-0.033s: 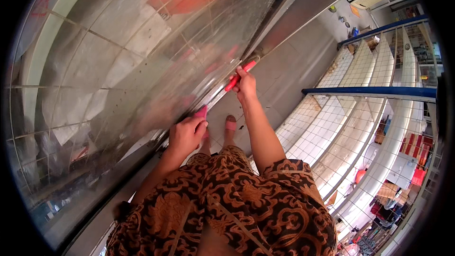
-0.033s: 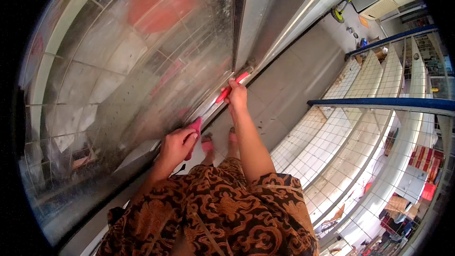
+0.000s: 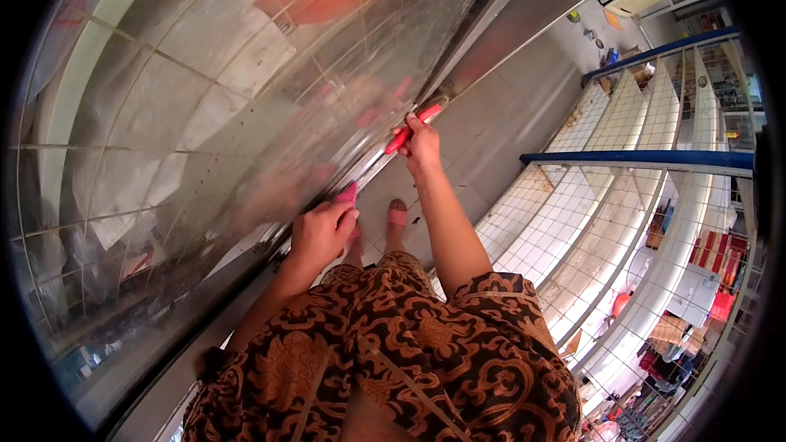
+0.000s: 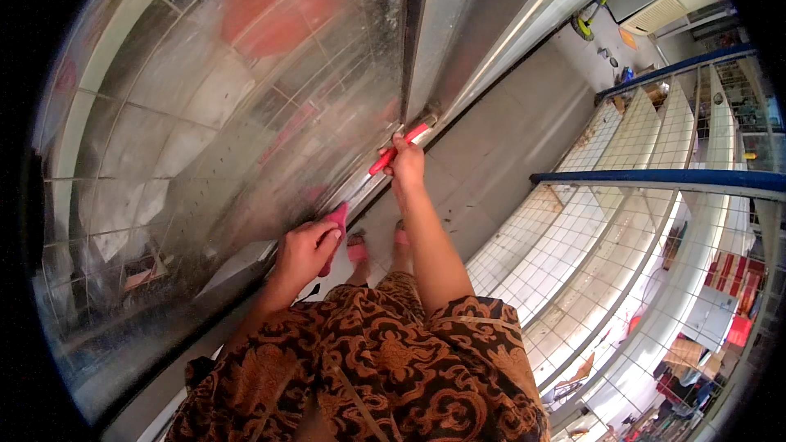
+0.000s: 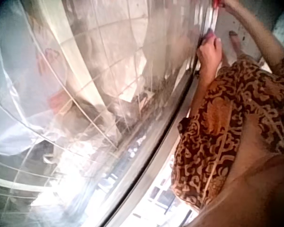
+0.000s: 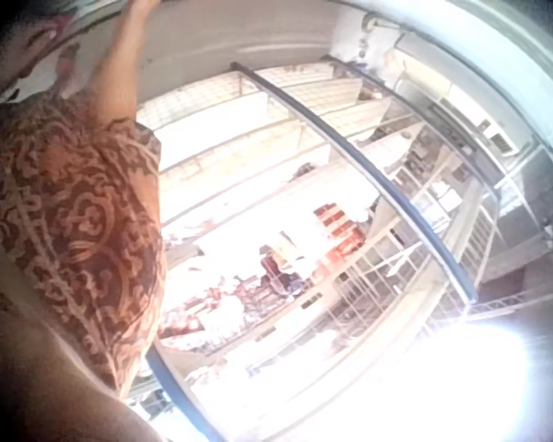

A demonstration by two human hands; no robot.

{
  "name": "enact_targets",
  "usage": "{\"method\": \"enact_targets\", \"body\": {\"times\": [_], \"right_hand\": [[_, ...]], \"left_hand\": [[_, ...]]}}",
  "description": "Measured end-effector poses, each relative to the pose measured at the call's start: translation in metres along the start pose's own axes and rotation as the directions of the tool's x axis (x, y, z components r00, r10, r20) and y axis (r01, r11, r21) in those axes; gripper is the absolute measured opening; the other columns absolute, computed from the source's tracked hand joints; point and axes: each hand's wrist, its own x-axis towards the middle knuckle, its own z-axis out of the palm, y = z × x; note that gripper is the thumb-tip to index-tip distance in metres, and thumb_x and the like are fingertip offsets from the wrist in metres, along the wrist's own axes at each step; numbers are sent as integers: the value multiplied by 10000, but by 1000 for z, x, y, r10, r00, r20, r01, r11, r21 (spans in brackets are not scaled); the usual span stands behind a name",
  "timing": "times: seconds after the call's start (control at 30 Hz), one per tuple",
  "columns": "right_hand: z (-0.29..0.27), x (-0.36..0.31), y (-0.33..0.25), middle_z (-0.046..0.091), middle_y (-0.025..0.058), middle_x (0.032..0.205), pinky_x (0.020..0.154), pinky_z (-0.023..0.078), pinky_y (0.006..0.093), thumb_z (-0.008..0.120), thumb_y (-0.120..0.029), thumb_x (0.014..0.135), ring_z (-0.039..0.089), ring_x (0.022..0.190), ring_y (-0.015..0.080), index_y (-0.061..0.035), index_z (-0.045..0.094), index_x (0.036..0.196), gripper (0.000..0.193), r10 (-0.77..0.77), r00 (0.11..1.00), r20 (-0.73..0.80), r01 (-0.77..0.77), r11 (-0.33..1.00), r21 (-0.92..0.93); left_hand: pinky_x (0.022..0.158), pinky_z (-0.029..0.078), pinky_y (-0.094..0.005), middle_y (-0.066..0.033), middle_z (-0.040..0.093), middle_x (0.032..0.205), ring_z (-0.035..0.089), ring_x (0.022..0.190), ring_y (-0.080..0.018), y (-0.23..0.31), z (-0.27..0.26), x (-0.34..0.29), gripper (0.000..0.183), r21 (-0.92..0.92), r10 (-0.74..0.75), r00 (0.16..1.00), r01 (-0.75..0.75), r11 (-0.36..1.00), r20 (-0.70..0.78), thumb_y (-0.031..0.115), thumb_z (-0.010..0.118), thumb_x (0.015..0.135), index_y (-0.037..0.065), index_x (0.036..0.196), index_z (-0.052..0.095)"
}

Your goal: The person cleans the frame of a sliding window using a brush to sweep debris and a cloth to wipe the surfaces.

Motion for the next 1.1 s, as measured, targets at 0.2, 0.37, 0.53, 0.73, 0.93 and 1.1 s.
{"method": "enact_targets", "body": {"times": [0.2, 0.37, 0.53, 0.73, 0.93, 1.1], "right_hand": [[-30, -10, 76, 611, 94, 683, 491, 457, 299, 516, -244, 920, 560, 522, 158, -21, 520, 895, 225, -604, 796, -41, 481, 672, -563], [-25, -52, 59, 621, 67, 680, 449, 417, 259, 530, -227, 911, 533, 494, 149, -31, 539, 927, 196, -141, 985, 96, 163, 945, -283], [-22, 15, 13, 598, 75, 658, 402, 391, 261, 529, -246, 913, 511, 456, 142, -44, 526, 939, 204, 65, 994, 90, -55, 992, -111], [-25, 6, 85, 604, 90, 682, 426, 436, 282, 530, -238, 914, 531, 457, 148, -31, 514, 882, 211, -458, 871, -178, 358, 840, -406], [1, -41, 44, 585, 60, 639, 370, 373, 248, 503, -310, 930, 481, 411, 117, -58, 494, 861, 262, -124, 986, 113, 135, 986, -101], [-10, -7, 9, 589, 62, 642, 369, 345, 246, 506, -287, 928, 490, 446, 116, -45, 518, 894, 245, -23, 1000, -16, 24, 996, 89]], "left_hand": [[642, 502, -364, -163, 643, 838, 634, 745, -326, 4, -3, -1, 190, -2, -13, 998, 13, 1000, 62, 198, 631, 822, 53, 943, 655], [647, 502, -358, -162, 647, 851, 636, 755, -327, -4, -6, -7, 201, 0, -40, 998, 40, 999, 58, 205, 630, 824, 48, 948, 655], [639, 496, -367, -162, 644, 840, 629, 742, -332, 3, -4, -3, 198, -26, -40, 997, 42, 999, 67, 212, 626, 825, 50, 934, 655], [647, 494, -354, -172, 643, 849, 636, 750, -325, 13, -12, -2, 205, -29, -56, 996, 58, 998, 76, 203, 636, 823, 41, 949, 652], [639, 490, -348, -181, 639, 843, 638, 742, -323, 1, -13, -15, 205, -66, -63, 997, 66, 996, 48, 198, 636, 825, 32, 946, 646], [614, 493, -386, -147, 635, 782, 613, 689, -335, 1, -8, -15, 185, -68, -27, 1000, 27, 997, 7, 226, 629, 815, 68, 905, 660]]}}
